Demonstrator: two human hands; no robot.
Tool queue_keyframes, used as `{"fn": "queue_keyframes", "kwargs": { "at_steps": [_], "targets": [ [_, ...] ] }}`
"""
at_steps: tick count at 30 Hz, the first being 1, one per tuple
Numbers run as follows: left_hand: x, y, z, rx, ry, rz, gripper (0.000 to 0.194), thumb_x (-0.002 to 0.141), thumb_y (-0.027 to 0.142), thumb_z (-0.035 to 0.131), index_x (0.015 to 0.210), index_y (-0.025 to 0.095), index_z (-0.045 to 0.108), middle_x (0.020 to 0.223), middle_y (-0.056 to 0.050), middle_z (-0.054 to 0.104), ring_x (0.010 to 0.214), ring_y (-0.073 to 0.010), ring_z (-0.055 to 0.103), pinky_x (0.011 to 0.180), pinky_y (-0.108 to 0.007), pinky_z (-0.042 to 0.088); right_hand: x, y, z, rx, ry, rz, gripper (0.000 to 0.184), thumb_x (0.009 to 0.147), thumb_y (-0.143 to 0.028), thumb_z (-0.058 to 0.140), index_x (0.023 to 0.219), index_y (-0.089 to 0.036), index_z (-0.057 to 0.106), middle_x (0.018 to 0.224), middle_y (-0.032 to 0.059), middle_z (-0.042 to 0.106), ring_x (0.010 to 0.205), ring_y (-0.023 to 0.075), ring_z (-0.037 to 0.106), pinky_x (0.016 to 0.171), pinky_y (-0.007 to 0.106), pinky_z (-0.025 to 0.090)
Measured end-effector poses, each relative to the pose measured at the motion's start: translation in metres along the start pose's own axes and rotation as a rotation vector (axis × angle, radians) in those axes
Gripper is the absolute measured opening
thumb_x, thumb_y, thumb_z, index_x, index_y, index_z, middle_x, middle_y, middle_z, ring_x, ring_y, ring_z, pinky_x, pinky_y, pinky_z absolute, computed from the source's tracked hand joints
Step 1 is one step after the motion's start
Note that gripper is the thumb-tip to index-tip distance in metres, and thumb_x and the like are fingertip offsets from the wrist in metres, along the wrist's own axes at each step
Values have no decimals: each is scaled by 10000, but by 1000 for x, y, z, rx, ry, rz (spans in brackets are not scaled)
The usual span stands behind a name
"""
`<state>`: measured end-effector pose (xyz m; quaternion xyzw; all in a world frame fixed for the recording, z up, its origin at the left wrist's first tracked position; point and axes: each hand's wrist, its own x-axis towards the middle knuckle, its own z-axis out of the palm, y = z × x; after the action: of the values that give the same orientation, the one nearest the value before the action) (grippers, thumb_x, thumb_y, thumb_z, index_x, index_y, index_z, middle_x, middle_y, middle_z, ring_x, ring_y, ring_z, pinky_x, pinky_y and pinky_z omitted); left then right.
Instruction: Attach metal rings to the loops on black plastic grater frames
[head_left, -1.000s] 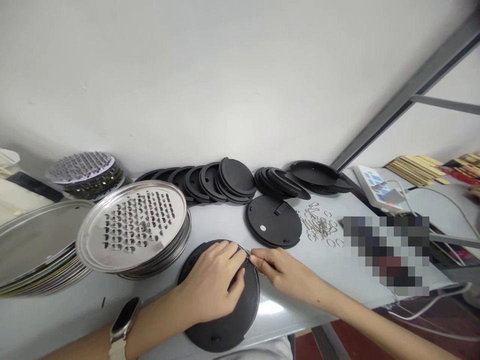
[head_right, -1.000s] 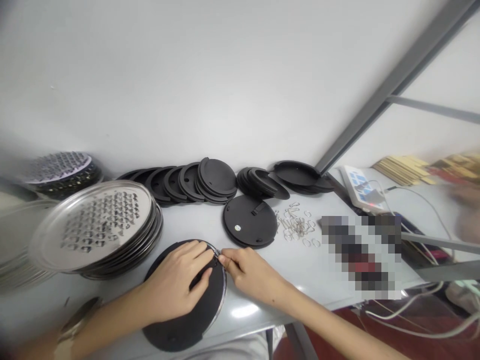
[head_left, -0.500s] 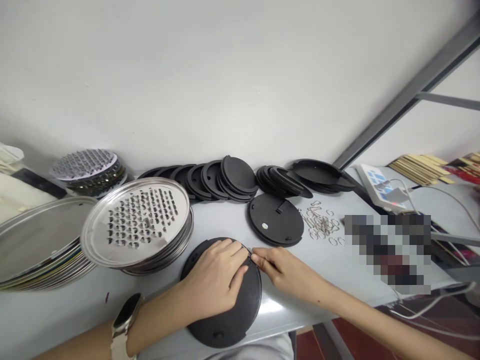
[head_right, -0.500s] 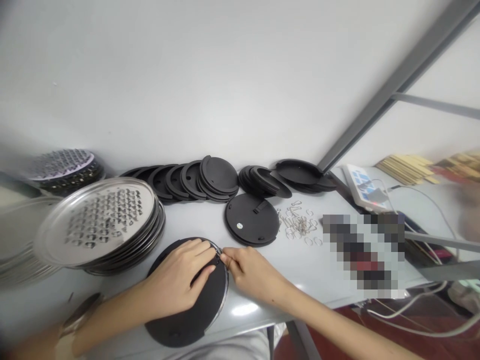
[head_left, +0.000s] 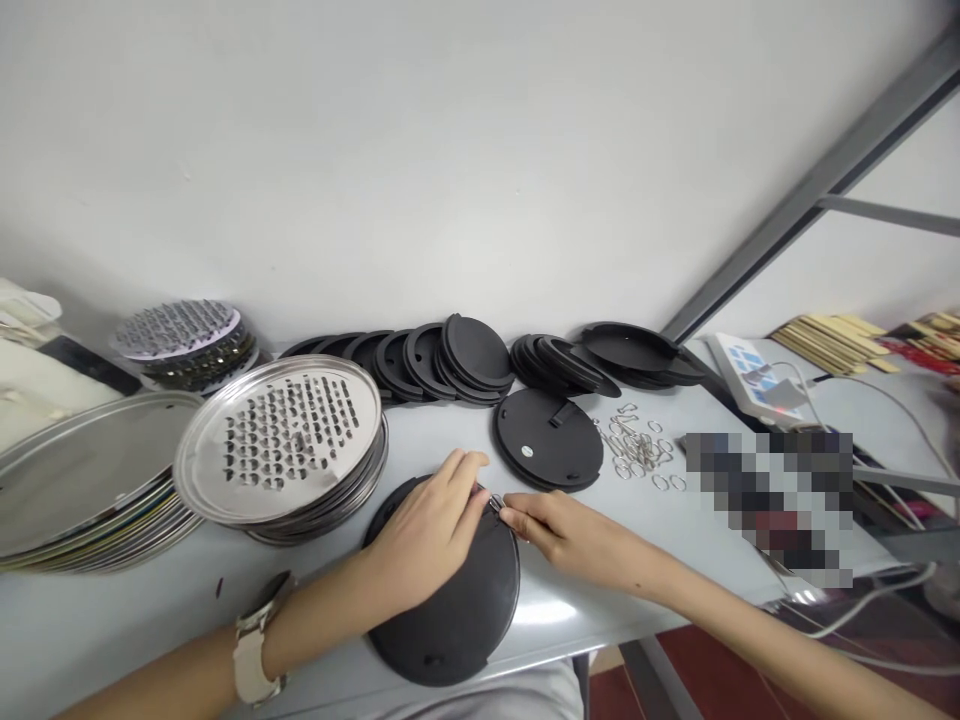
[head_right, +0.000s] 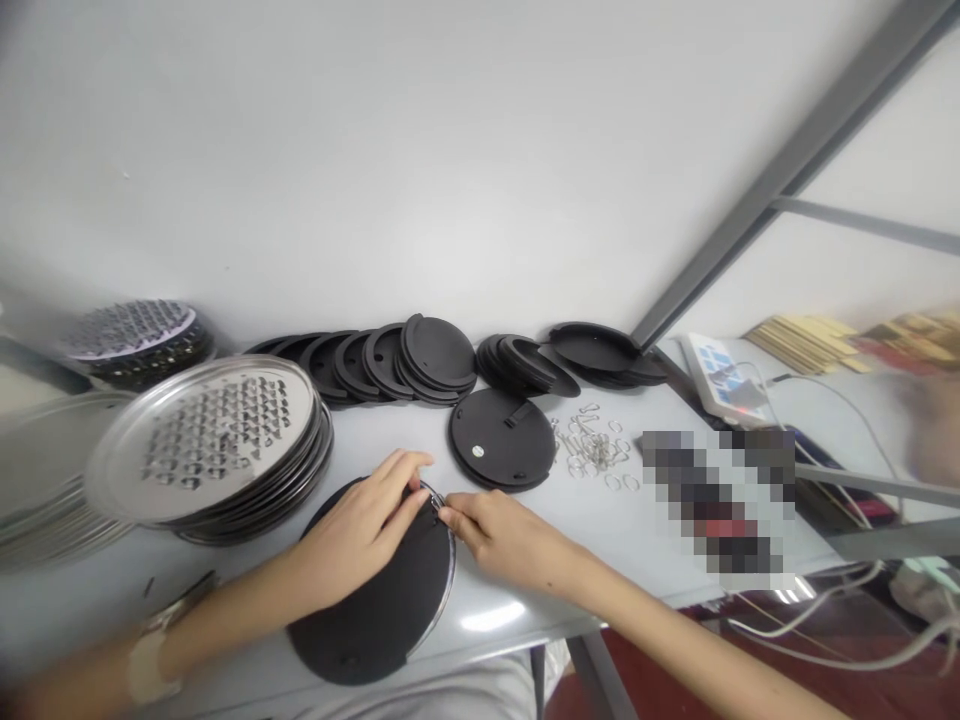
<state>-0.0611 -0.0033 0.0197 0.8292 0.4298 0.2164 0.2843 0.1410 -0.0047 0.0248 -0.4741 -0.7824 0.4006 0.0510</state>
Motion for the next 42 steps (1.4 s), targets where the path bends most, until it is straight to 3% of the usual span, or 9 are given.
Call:
{"fn": "queue_keyframes", "kwargs": {
  "at_steps": [4,7,13,20,22,25,32,35,42],
  "targets": [
    [10,-1,2,-170,-56,53,192,965,153,417,960,210,600,953,-11,582,856,-151,580,785,-272,446,-2,-2,0,-8,7,-11,335,996,-359,331,751,-186,481,622,-32,477,554,104,422,556,241,285],
    [13,-2,5,-222,-18,24,201,944,139,464,839,191,628,847,3,591,804,-136,581,757,-252,443,-7,-8,1,-15,15,-9,339,1005,-351,303,865,-179,559,695,-1,564,594,119,488,575,247,305],
    [11,1,5,-218,20,12,188,912,109,492,840,183,650,832,6,600,785,-131,581,724,-250,447,-17,-17,20,-165,150,12,234,984,-314,357,860,-186,509,649,-5,555,532,129,466,532,258,293],
    [12,2,4,-199,12,14,200,919,112,487,847,188,658,882,-5,592,799,-127,586,749,-250,471,-18,-14,45,-476,315,-28,219,971,-184,295,952,-155,511,770,82,609,694,222,551,637,320,330],
    [8,3,2,-168,13,15,216,940,127,453,891,190,653,910,-16,593,834,-137,593,784,-267,482,-18,-15,45,-422,320,9,202,971,-206,305,899,-172,491,727,58,579,661,204,527,609,307,313],
    [-5,4,-2,-56,-10,47,241,952,171,445,1157,204,566,1054,-50,592,978,-181,584,875,-331,488,-19,-19,39,-199,283,68,219,978,-260,315,797,-206,425,644,-9,501,570,146,441,561,276,282],
    [-35,-13,-10,293,-53,129,711,873,462,583,1459,185,292,1487,-145,365,1367,-328,318,1091,-521,328,-17,-18,23,244,48,132,387,968,-387,382,635,-190,387,579,-51,358,542,96,324,504,240,246],
    [-35,-15,-8,328,-73,128,868,796,576,619,1479,176,261,1522,-161,306,1384,-363,279,1087,-554,314,-17,-19,24,297,12,150,411,975,-409,363,630,-187,396,583,-44,378,551,99,344,517,240,273],
    [-31,-4,-1,325,-11,106,871,739,523,670,1449,155,325,1474,-176,386,1330,-373,357,1057,-554,337,-20,-22,20,238,23,179,390,978,-423,347,673,-193,425,636,-31,441,610,123,401,607,261,343]
  ]
}}
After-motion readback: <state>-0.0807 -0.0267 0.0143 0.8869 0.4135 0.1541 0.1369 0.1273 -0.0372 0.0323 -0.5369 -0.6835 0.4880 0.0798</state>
